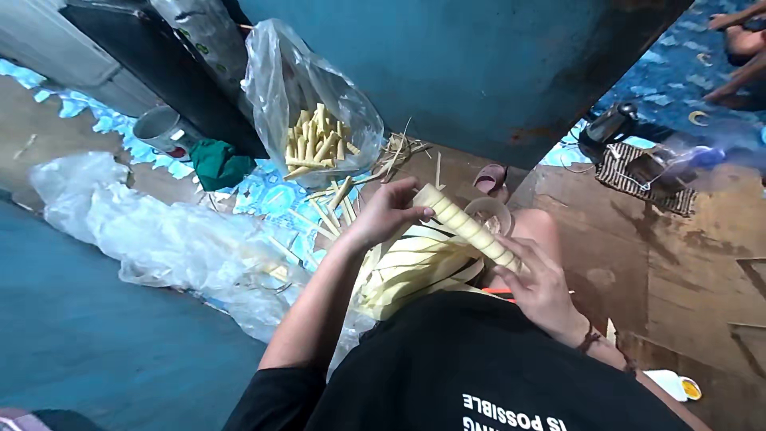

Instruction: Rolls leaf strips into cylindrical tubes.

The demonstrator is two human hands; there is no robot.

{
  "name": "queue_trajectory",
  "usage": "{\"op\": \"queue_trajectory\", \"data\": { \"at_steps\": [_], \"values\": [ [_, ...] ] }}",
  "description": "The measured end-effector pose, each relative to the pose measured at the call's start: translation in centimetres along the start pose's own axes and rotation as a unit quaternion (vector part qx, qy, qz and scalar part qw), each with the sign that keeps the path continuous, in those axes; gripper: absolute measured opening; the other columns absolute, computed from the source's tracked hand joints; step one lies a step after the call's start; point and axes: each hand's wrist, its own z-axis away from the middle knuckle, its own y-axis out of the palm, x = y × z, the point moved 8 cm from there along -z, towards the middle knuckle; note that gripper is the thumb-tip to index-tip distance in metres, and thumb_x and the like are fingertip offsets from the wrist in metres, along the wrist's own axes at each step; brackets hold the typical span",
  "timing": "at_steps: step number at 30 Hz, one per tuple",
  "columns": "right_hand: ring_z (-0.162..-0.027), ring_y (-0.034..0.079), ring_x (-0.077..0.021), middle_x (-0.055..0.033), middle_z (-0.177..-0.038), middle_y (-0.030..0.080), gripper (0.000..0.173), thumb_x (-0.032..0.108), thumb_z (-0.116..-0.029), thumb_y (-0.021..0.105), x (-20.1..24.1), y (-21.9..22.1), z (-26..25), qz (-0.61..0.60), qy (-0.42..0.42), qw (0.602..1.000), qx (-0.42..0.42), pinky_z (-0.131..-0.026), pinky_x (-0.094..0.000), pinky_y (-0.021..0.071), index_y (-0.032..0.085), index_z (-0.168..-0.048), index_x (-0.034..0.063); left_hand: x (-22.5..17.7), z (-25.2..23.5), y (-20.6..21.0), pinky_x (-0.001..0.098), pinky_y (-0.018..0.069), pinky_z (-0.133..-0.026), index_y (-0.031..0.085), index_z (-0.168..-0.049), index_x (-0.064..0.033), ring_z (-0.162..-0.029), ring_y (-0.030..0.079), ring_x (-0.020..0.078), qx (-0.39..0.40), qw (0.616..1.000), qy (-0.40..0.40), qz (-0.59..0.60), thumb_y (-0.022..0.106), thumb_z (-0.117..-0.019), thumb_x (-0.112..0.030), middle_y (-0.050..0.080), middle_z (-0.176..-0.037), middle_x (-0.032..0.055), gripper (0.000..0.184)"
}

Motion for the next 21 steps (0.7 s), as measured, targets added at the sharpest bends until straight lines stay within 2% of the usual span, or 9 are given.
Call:
{"op": "queue_trajectory", "data": {
  "at_steps": [2, 4, 7, 9, 11, 13, 17, 19, 21],
  "values": [
    [-0.059, 0.063, -0.0002, 0.0001, -0.084, 0.072, 0.038, 0.015, -0.1125, 0.027, -2.4, 1.4, 0.9, -0.322, 0.285, 0.903, 0.014, -0.054, -0.0128, 0.0524, 0.06, -0.126, 0.002, 0.2, 0.0, 0.1, 0.027, 0.06, -0.076, 0.062, -0.118, -0.0001, -0.079, 0.069, 0.0088, 0.013, 1.0, 0.012, 0.008, 0.067, -0.0933, 0.002, 0.071, -0.092, 0.0035, 0.026],
    [-0.044, 0.055, -0.0037, 0.0002, -0.065, 0.065, 0.049, 0.033, -0.1137, 0.014, -3.0, 2.5, 1.8, -0.417, 0.39, 0.82, 0.026, -0.041, -0.0163, 0.0471, 0.057, -0.117, 0.0093, 0.4, 0.1, 0.2, 0.0263, 0.0596, -0.077, 0.063, -0.114, -0.0005, -0.078, 0.069, 0.0079, 0.02, 1.0, 0.016, 0.016, 0.066, -0.0937, 0.002, 0.071, -0.089, 0.0022, 0.021],
    [-0.082, 0.067, -0.0018, -0.0004, -0.1, 0.071, 0.036, 0.021, -0.1097, 0.044, -1.5, 0.7, 0.7, -0.158, 0.139, 0.978, 0.009, -0.073, -0.0174, 0.0577, 0.061, -0.131, -0.0024, 0.6, 0.1, -0.2, 0.0275, 0.0605, -0.074, 0.063, -0.112, 0.0007, -0.077, 0.069, 0.0098, -0.008, 1.0, 0.002, 0.009, 0.066, -0.0945, 0.002, 0.07, -0.089, 0.0038, 0.018],
    [-0.102, 0.066, -0.0093, -0.0125, -0.119, 0.068, 0.046, 0.031, -0.1059, 0.055, -0.8, 0.1, 0.5, -0.03, 0.032, 0.999, -0.003, -0.088, -0.0243, 0.0571, 0.061, -0.133, -0.0056, 0.9, 0.2, -0.3, 0.0268, 0.0602, -0.073, 0.062, -0.114, 0.0004, -0.077, 0.069, 0.01, -0.027, 1.0, -0.007, 0.004, 0.066, -0.0949, 0.001, 0.07, -0.089, 0.0041, 0.02],
    [-0.078, 0.067, -0.0007, -0.0009, -0.103, 0.073, 0.033, 0.016, -0.1097, 0.043, -2.3, 0.8, 0.8, -0.218, 0.206, 0.954, 0.019, -0.07, -0.0157, 0.0572, 0.06, -0.131, -0.0018, 1.0, 0.1, -0.2, 0.0261, 0.0598, -0.073, 0.062, -0.116, 0.0004, -0.078, 0.069, 0.0088, -0.029, 0.999, 0.001, 0.015, 0.067, -0.0946, 0.001, 0.07, -0.091, 0.0033, 0.022],
    [-0.051, 0.059, -0.0031, 0.0, -0.073, 0.067, 0.043, 0.028, -0.114, 0.019, -3.3, 2.4, 1.8, -0.389, 0.37, 0.843, 0.033, -0.047, -0.0157, 0.0514, 0.057, -0.117, 0.0068, 1.1, 0.3, -0.1, 0.0262, 0.0597, -0.076, 0.063, -0.114, -0.0002, -0.078, 0.069, 0.0079, -0.023, 0.999, 0.007, 0.025, 0.066, -0.0944, 0.001, 0.07, -0.089, 0.0015, 0.02],
    [-0.098, 0.068, -0.0074, -0.0089, -0.115, 0.07, 0.047, 0.033, -0.1074, 0.051, -0.7, 0.6, 0.9, -0.013, 0.043, 0.999, 0.021, -0.085, -0.0219, 0.0572, 0.061, -0.135, -0.0041, 1.6, 0.4, -0.4, 0.0264, 0.0596, -0.071, 0.063, -0.112, 0.0003, -0.076, 0.068, 0.0091, -0.037, 0.999, -0.003, 0.022, 0.067, -0.0945, 0.001, 0.07, -0.088, 0.0027, 0.018],
    [-0.095, 0.07, -0.0103, -0.0138, -0.115, 0.071, 0.058, 0.042, -0.1076, 0.048, -0.2, 0.5, 0.9, 0.078, -0.021, 0.997, 0.017, -0.083, -0.0254, 0.0594, 0.057, -0.139, -0.0058, 1.9, 0.6, -0.3, 0.0258, 0.0594, -0.071, 0.063, -0.118, -0.0001, -0.077, 0.069, 0.0088, -0.031, 0.999, -0.002, 0.029, 0.066, -0.0946, 0.002, 0.071, -0.092, 0.003, 0.024],
    [-0.07, 0.067, -0.0057, -0.0046, -0.1, 0.073, 0.05, 0.032, -0.1119, 0.039, -1.5, 1.0, 1.1, -0.093, 0.101, 0.989, 0.046, -0.06, -0.0214, 0.0588, 0.05, -0.144, -0.0052, 2.2, 0.6, -0.2, 0.026, 0.0595, -0.075, 0.063, -0.122, 0.0, -0.08, 0.068, 0.0089, -0.013, 0.999, 0.005, 0.042, 0.066, -0.0944, 0.002, 0.071, -0.096, 0.0036, 0.028]
  ]
}}
